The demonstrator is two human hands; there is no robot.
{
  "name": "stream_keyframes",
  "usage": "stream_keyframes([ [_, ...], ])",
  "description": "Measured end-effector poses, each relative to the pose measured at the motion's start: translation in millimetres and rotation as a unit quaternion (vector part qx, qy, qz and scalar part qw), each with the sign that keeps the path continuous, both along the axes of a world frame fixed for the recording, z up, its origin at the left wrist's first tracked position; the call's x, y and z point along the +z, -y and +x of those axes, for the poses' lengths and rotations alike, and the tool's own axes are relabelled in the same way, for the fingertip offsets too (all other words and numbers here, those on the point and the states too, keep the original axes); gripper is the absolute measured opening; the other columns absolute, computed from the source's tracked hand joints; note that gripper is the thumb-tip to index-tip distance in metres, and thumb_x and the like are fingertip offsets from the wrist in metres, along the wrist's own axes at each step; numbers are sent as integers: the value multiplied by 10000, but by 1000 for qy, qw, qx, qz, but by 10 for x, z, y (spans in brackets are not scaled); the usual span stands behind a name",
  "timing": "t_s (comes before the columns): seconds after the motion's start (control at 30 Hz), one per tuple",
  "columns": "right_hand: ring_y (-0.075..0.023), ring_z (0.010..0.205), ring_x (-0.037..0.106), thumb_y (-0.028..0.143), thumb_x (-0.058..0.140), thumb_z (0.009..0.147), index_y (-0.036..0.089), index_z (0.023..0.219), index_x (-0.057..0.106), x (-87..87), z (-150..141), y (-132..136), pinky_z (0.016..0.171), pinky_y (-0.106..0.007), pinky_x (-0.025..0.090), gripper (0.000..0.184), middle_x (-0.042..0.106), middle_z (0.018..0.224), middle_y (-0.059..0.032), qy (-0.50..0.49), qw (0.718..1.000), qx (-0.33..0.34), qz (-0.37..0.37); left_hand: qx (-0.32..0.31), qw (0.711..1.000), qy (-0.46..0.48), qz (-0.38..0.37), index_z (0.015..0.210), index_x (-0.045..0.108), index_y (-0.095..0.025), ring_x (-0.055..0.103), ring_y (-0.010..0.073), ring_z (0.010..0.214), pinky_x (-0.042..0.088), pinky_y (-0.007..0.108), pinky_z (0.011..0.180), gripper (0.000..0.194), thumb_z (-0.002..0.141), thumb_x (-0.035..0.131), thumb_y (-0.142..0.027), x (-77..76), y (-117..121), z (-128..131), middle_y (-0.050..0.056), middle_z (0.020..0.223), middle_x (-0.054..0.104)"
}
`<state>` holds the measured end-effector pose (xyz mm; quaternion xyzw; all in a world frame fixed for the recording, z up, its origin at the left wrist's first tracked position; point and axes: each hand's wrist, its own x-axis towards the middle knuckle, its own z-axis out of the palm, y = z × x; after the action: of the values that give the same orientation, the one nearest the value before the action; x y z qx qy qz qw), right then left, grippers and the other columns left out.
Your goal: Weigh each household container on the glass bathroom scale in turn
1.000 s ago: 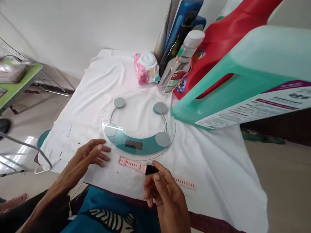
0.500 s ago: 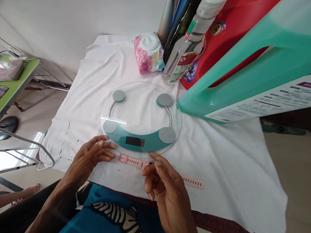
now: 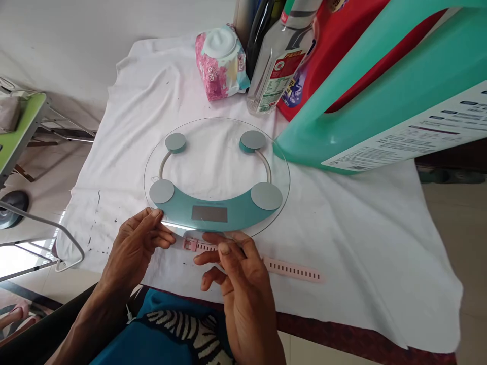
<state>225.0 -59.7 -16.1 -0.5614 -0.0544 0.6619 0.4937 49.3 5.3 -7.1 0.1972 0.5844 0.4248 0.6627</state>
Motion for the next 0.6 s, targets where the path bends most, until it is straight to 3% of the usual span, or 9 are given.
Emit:
stream_keyframes([
  [0.1, -230, 967, 769, 510, 974, 789, 246, 1073, 785, -24, -115, -41, 636, -281, 615, 431, 777, 1235, -92, -65, 998, 1, 17, -10, 1000, 12, 4, 750, 734, -141, 750, 109, 552, 604, 115, 543, 463, 753, 1028, -498, 10, 1, -5, 38, 676, 790],
  [0.2, -243, 1071, 754, 414, 983, 781, 267, 997, 790, -32, -201, -82, 804, -334, 659, 325, 776, 1166, -49, -116, 992, -45, 19, -21, 1000, 16, 6, 772, 741, -140, 740, 97, 551, 603, 109, 554, 437, 796, 1005, -487, 11, 9, -16, 35, 673, 786],
  [0.33, -235, 1056, 747, 358, 998, 748, 277, 977, 794, -24, -260, -99, 825, -334, 651, 317, 777, 1117, -31, -131, 987, -89, -3, -22, 1000, 15, 4, 773, 740, -140, 740, 94, 556, 605, 109, 559, 434, 815, 992, -491, 13, 13, -15, 36, 689, 792],
  [0.6, -213, 1034, 733, 394, 987, 768, 279, 961, 805, 20, -325, -107, 867, -331, 637, 289, 785, 1085, -23, -123, 988, -89, -6, -38, 999, 4, 12, 774, 722, -140, 730, 106, 550, 605, 131, 544, 461, 827, 969, -526, 20, -7, -15, 45, 680, 779],
])
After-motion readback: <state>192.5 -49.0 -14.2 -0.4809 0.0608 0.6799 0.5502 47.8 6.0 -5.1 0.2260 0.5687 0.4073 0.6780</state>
